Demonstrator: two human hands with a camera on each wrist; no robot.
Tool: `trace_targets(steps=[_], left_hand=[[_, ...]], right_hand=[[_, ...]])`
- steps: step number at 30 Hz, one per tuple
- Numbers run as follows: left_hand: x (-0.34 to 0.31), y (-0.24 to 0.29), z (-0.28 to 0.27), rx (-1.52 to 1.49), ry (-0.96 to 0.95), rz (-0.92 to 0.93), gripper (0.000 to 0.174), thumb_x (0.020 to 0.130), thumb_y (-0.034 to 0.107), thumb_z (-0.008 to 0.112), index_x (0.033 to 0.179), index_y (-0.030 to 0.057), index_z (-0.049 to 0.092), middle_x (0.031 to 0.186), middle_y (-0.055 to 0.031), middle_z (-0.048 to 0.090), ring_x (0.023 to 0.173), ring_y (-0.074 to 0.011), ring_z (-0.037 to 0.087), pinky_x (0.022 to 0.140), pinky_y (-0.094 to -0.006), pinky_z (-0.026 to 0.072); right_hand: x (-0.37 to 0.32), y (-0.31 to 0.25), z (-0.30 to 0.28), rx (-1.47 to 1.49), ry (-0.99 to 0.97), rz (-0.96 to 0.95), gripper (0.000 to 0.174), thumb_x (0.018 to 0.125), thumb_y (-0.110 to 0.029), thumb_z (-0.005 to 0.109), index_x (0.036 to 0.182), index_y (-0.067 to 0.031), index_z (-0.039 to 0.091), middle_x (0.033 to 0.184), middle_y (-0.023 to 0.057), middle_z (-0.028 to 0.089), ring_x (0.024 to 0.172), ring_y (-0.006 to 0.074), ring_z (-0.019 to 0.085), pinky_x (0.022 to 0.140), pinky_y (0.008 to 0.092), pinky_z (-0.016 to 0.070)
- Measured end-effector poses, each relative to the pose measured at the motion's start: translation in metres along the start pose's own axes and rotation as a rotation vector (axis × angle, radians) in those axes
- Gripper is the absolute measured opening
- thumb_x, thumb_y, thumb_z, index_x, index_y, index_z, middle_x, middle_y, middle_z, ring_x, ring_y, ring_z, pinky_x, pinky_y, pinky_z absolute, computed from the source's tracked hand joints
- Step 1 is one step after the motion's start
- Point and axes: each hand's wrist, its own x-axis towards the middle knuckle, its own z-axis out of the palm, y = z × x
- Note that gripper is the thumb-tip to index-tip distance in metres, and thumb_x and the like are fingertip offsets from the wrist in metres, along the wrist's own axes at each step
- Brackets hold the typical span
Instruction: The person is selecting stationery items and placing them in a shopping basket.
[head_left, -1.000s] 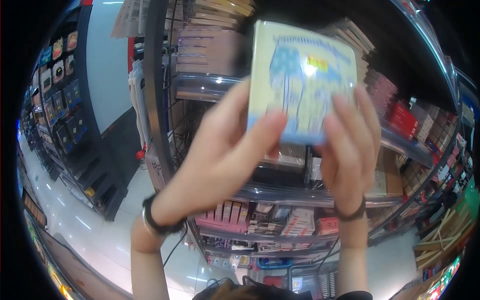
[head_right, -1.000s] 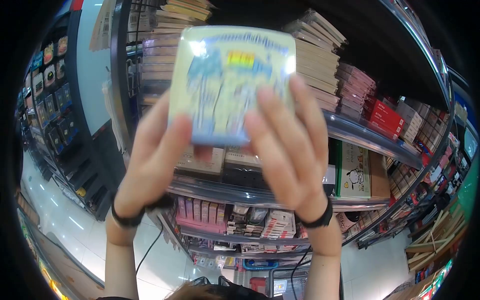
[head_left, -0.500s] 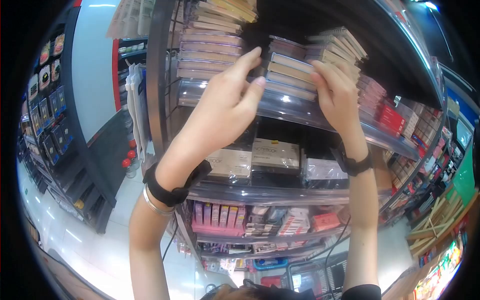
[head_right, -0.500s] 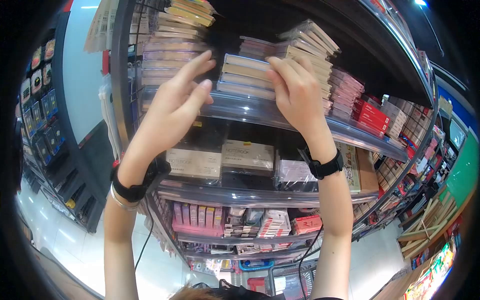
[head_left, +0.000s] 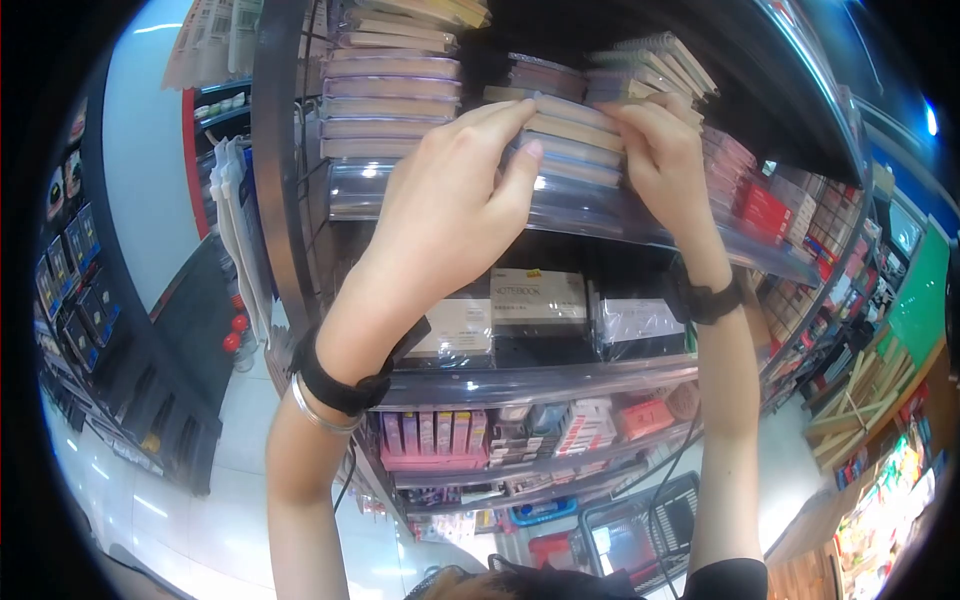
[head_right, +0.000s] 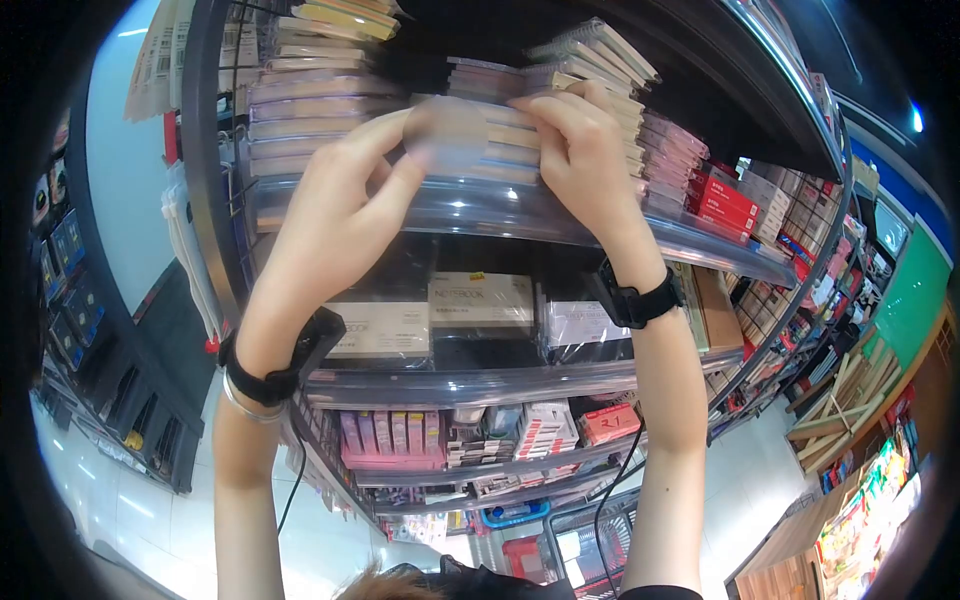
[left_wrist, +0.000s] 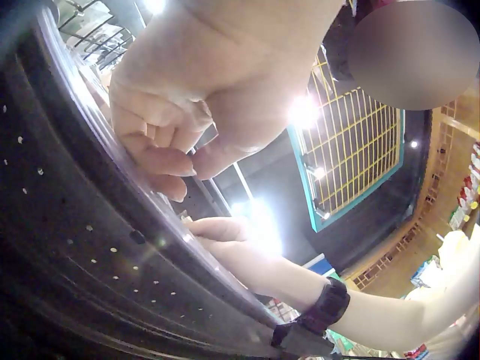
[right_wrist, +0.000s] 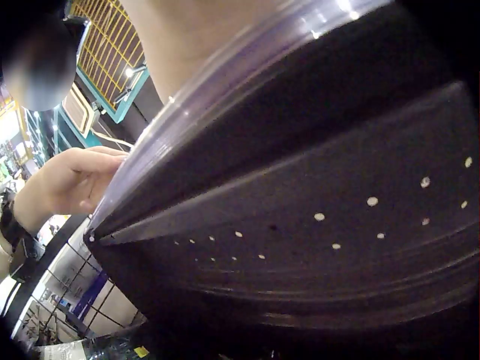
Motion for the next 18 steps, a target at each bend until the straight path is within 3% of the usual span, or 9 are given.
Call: trace_targets(steps=[6,8,10,13,15,16,17,18], left_hand=[[-0.009,0.005,0.004,-0.017,0.111,0.009,0.038,0.085,0.01,0.057,0.121,0.0017,0.053,0.102,-0.012,0.062,0.062,-0.0119,0.052,0.053,-0.0231,0.0403],[-0.018,0.018,-0.001,-0.062,0.152,0.052,0.038,0.084,0.006,0.058,0.122,0.0043,0.053,0.112,-0.0069,0.059,0.068,-0.0062,0.052,0.052,-0.0186,0.0405],[-0.039,0.038,-0.001,-0.187,0.19,-0.002,0.035,0.086,0.003,0.055,0.12,0.0007,0.05,0.116,-0.0101,0.057,0.068,-0.0053,0.05,0.058,-0.0174,0.0405],[-0.092,0.049,0.013,-0.586,0.103,0.055,0.023,0.09,0.011,0.048,0.11,-0.0006,0.046,0.098,-0.0207,0.058,0.063,-0.0086,0.047,0.055,-0.0187,0.0386],[-0.137,0.056,0.031,-0.812,-0.074,0.047,0.021,0.077,0.012,0.064,0.091,-0.0007,0.057,0.074,-0.0149,0.065,0.058,-0.0177,0.061,0.052,-0.0222,0.0463],[-0.153,0.063,0.044,-0.774,-0.236,0.008,0.017,0.074,0.015,0.068,0.083,0.0026,0.062,0.067,-0.0089,0.065,0.049,-0.017,0.058,0.048,-0.0235,0.0453],[-0.169,0.067,0.059,-0.847,-0.456,-0.122,0.01,0.072,0.013,0.068,0.076,0.0045,0.064,0.072,-0.0064,0.066,0.056,-0.0147,0.06,0.049,-0.0235,0.0447],[-0.194,0.065,0.077,-0.858,-0.661,-0.308,0.01,0.074,0.01,0.067,0.081,0.0036,0.064,0.075,-0.0063,0.067,0.059,-0.0138,0.06,0.051,-0.0233,0.0445]], right_hand=[[-0.019,-0.013,-0.009,-0.095,0.208,0.005,0.027,0.074,0.005,0.056,0.097,-0.0061,0.066,0.091,0.0091,0.064,0.089,0.0262,0.053,0.077,0.0327,0.0421],[-0.043,-0.03,-0.028,-0.171,0.29,0.045,0.027,0.073,0.005,0.058,0.096,-0.005,0.065,0.091,0.0092,0.064,0.09,0.0276,0.054,0.082,0.034,0.0406],[-0.082,-0.045,-0.05,-0.146,0.265,0.04,0.026,0.069,0.005,0.059,0.093,-0.0016,0.063,0.09,0.0099,0.063,0.085,0.0282,0.055,0.082,0.0354,0.0395],[-0.163,-0.073,-0.094,-0.299,-0.054,0.056,0.028,0.064,0.003,0.06,0.091,-0.0008,0.062,0.088,0.0093,0.062,0.082,0.0265,0.056,0.077,0.036,0.0386],[-0.223,-0.091,-0.123,-0.339,-0.313,0.213,0.027,0.065,-0.001,0.062,0.092,-0.0019,0.062,0.087,0.0102,0.062,0.079,0.0249,0.056,0.074,0.0341,0.0373],[-0.26,-0.091,-0.136,-0.307,-0.413,0.417,0.026,0.066,-0.002,0.062,0.092,-0.0016,0.062,0.087,0.0115,0.062,0.079,0.0262,0.057,0.074,0.0348,0.0386],[-0.302,-0.094,-0.149,-0.273,-0.502,0.623,0.025,0.068,-0.004,0.062,0.093,-0.0013,0.062,0.087,0.0129,0.063,0.078,0.0275,0.058,0.073,0.0356,0.0399],[-0.349,-0.099,-0.163,-0.236,-0.578,0.835,0.025,0.069,-0.005,0.062,0.094,-0.001,0.062,0.087,0.0142,0.063,0.078,0.0287,0.058,0.073,0.0364,0.0412]])
